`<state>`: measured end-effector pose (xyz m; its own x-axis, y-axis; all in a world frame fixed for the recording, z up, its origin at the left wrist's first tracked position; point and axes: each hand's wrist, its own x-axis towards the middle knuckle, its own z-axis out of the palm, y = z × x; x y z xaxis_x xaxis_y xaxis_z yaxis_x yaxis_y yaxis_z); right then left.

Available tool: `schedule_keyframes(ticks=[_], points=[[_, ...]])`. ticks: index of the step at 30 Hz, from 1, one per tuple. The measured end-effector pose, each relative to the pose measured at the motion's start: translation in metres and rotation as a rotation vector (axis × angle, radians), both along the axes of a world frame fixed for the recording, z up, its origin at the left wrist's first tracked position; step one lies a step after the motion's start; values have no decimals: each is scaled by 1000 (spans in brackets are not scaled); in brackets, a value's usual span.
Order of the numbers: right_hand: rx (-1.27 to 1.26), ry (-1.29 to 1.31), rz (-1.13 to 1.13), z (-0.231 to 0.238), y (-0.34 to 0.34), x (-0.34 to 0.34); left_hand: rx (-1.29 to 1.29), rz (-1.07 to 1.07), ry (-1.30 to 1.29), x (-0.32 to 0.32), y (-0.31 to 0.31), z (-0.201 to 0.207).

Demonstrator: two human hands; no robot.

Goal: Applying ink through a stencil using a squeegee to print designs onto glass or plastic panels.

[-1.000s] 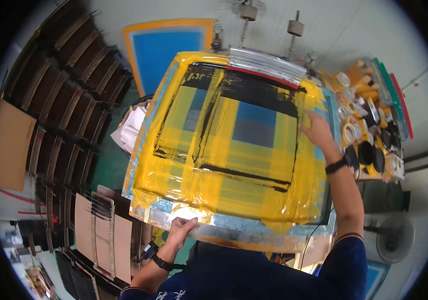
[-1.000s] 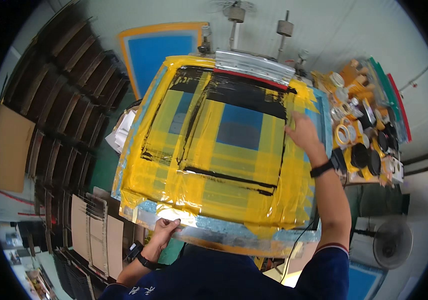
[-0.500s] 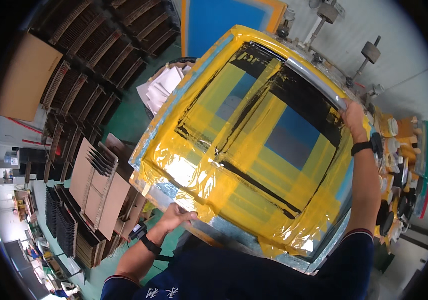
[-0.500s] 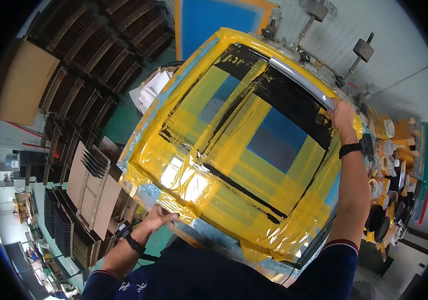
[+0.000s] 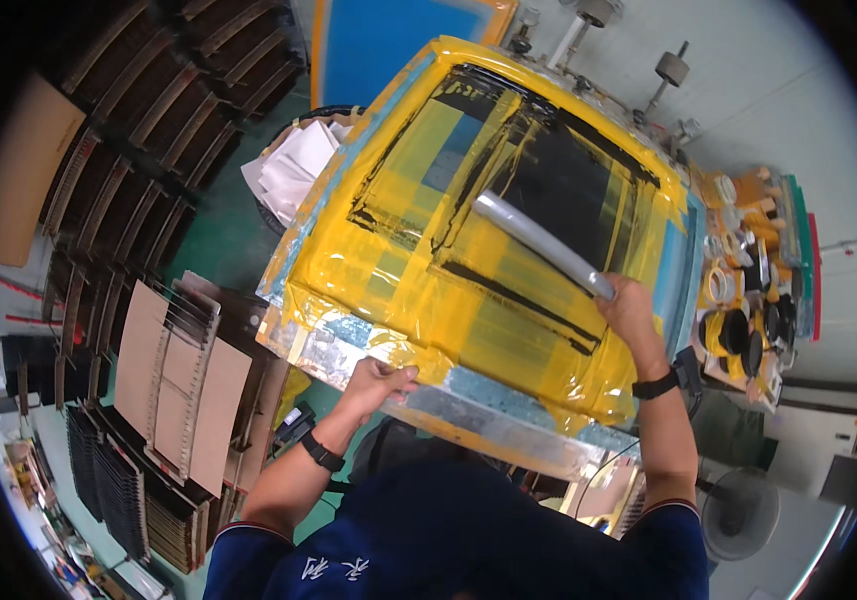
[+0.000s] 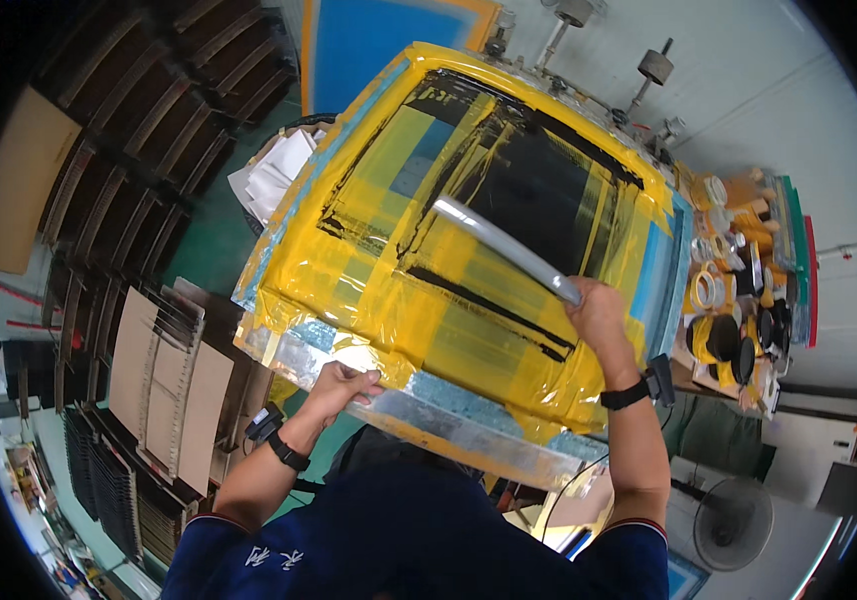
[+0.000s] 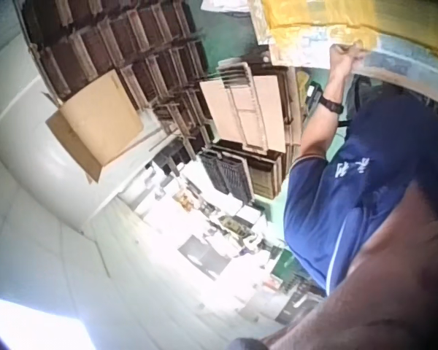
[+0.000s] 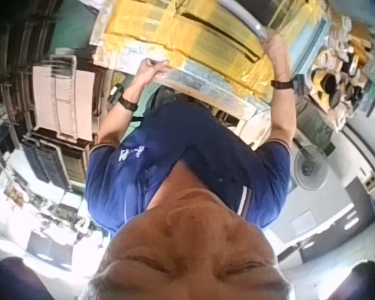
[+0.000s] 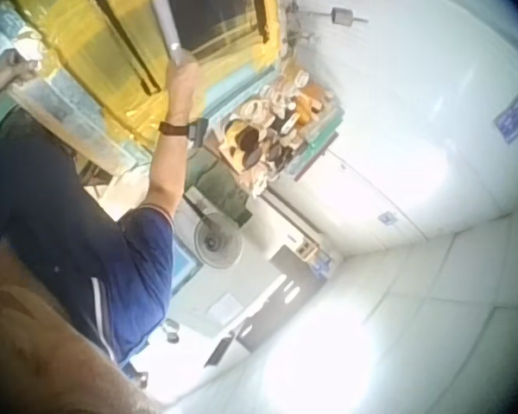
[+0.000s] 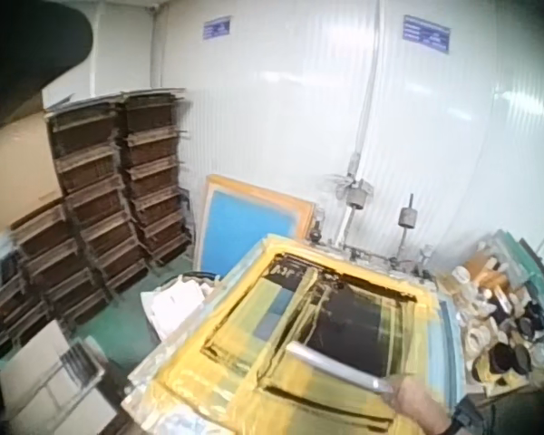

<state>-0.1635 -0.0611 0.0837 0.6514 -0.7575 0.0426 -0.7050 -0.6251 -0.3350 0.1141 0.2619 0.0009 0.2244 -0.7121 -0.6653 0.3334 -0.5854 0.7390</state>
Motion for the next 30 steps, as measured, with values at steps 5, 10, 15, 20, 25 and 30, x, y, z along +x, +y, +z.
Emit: schedule_keyframes(ticks=[5,10,15,20,25,30], points=[[-131,-22,-7,9,81,-2,104,-346,-100,5,1,38],[-113,-27,-30,-1,115,0,-867,-402,-1286,19,-65,84],[-62,246,-131,-3,102,-11,-711,-821,-1385,36,-154,67],[-53,250,-103,-9,116,-19,-772,-957,-1345,44,-165,51],[-113,298,-78,-38,124,-18,-781,-1065,-1502,41,-178,48],[-160,223,-68,-46,79,-20,-763,-1073,-1565,40,-219,37]])
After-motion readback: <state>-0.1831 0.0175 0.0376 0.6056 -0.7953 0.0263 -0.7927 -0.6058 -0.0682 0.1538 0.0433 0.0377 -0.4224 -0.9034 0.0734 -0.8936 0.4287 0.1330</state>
